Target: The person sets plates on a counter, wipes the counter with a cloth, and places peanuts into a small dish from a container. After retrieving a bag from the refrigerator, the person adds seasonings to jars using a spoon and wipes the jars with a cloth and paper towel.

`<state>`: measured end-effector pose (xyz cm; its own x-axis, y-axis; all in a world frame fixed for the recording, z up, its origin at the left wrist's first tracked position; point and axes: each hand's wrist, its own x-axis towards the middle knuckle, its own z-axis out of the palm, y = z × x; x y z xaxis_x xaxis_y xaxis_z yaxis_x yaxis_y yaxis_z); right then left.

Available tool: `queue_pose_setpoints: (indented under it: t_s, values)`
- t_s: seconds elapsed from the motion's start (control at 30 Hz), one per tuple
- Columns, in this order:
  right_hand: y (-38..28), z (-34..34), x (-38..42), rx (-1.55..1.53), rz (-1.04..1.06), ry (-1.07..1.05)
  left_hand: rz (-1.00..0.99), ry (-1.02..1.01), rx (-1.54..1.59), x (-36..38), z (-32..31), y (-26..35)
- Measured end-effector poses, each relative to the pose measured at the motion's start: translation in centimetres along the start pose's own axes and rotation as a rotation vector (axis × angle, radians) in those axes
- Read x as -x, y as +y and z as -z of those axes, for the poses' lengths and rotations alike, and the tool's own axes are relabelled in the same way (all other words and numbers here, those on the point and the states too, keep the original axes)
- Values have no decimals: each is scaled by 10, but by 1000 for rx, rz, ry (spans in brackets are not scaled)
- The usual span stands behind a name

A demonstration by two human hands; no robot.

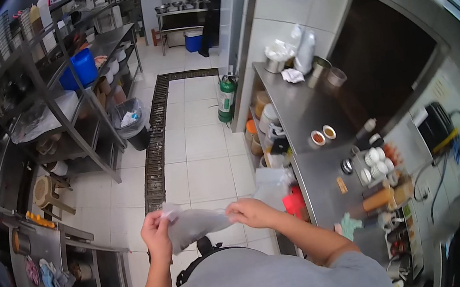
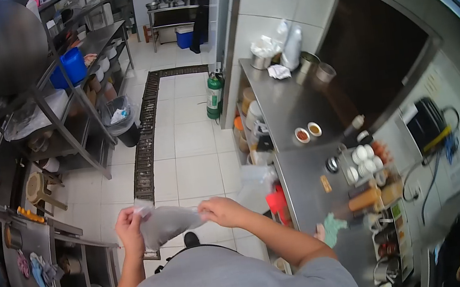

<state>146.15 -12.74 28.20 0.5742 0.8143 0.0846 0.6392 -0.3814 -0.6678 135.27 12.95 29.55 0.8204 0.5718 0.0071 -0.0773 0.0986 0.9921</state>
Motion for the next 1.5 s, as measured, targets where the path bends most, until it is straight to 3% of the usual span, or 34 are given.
queue_pose_setpoints:
  t_s: [0.03,0.1,0.17,0.27,0.37,0.43,0.47,0.53,0.57,0.67,0.8,0.87,0.93,0.97,1.07,1.2,1.23,1.33,1.37,1.5]
  values:
    - [15,7,-15,-23,-28,20,5,-57,19,-36,-12,4]
    - [68,24,-41,208,25,-45,22,-176,33,-106,-31,7]
    - [91,62,-77,316,-113,116,53,-247,25,-173,-55,-3]
    - [111,107,-144,362,-52,455,33,-318,59,-279,-93,-15]
    - [140,157,-230,183,-10,517,-38,-384,8,-379,-135,-29]
    - [156,180,-308,60,-58,468,-131,-453,-197,-435,-168,-23]
    - [166,196,-353,3,-70,442,-324,-466,-247,-464,-192,-15]
    - [226,204,-441,27,132,338,-697,-496,-372,-523,-227,-6]
    - [246,214,-486,42,236,292,-742,-613,-514,-559,-229,-11]
    - [281,269,-598,-13,389,236,-495,-453,-226,-650,-235,-26]
    - [311,318,-720,-296,494,136,-399,-521,-985,-769,-233,-51]
    - [330,337,-777,-387,567,115,-575,-486,-1066,-849,-251,-96]
    - [357,355,-826,-416,449,121,-806,-486,-1055,-938,-267,-126]
    - [373,368,-850,-433,391,156,-651,-517,-949,-977,-289,-120]
    - [448,420,-912,-430,232,321,-592,-832,-1025,-1087,-366,-106]
    - [547,483,-964,-586,-111,618,-346,-856,-752,-1199,-477,-92]
    - [571,500,-978,-605,-166,698,-535,-837,-633,-1228,-503,-101]
    - [654,554,-1029,-507,-244,792,-187,-1164,-618,-1327,-574,-121]
    - [666,579,-1050,-270,-348,771,-172,-1199,-584,-1346,-584,-127]
    - [751,663,-1160,-84,49,677,-191,-1203,-504,-1469,-649,-135]
